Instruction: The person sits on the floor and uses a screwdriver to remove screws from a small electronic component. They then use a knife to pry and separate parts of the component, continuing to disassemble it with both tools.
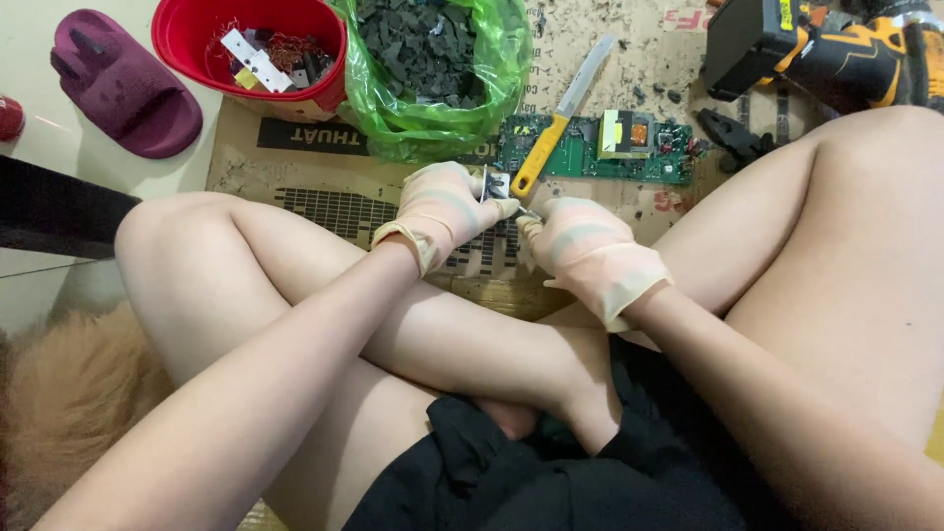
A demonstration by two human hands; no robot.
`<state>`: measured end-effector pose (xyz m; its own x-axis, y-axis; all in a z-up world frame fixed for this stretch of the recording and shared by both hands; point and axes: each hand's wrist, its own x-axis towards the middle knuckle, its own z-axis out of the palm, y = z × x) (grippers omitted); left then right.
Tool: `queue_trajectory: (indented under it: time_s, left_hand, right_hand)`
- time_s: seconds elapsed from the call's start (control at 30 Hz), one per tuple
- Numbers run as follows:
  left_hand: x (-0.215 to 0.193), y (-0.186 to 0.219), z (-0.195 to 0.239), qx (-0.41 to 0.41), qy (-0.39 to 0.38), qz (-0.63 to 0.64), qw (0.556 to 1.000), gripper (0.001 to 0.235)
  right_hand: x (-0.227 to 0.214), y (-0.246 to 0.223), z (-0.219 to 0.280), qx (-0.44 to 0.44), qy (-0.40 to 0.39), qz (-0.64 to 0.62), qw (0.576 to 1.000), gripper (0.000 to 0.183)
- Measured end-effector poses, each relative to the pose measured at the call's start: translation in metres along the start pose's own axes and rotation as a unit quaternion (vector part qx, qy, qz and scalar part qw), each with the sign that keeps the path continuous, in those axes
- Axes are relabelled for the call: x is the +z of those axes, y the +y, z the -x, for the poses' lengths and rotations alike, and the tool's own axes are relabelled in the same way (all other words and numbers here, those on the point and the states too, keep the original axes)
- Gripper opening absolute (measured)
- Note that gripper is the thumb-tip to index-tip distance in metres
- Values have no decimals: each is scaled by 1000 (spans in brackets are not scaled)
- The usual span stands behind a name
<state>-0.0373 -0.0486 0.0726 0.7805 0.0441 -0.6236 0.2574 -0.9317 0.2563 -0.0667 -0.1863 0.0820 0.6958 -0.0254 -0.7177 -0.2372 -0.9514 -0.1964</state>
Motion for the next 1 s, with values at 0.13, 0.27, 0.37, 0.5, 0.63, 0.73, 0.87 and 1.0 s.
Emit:
queue_trajectory:
  time_s: [0.13, 0.27, 0.37, 0.5, 0.63, 0.73, 0.87, 1.0]
  left_hand:
    - [1, -3, -7, 34, 5, -67, 997, 58]
    - [3, -2, -4, 54, 23, -117, 991, 47]
    - [7, -6, -10, 41, 50, -128, 990, 41]
    - [18, -14, -15, 76, 60, -183, 978, 44]
    - [7, -10, -6, 83, 36, -188, 978, 49]
    - [11, -11, -12, 85, 31, -192, 977, 52]
    - [6, -7, -6, 106, 25, -254, 961, 47]
    - [3, -13, -7, 155, 8, -277, 948, 43]
  right_hand:
    - [-5, 11, 9, 1, -14, -34, 999, 45]
    - [9, 19, -7, -12, -8, 0, 1000, 45]
    - [16, 20, -13, -26, 4, 9, 1000, 43]
    - [18, 17, -4, -39, 3, 8, 999, 41]
    - [17, 19, -3, -39, 5, 9, 999, 43]
    - [16, 21, -4, -40, 7, -5, 999, 45]
    - [7, 17, 8, -27, -7, -10, 1000, 50]
    - [7, 19, 8, -32, -17, 11, 999, 48]
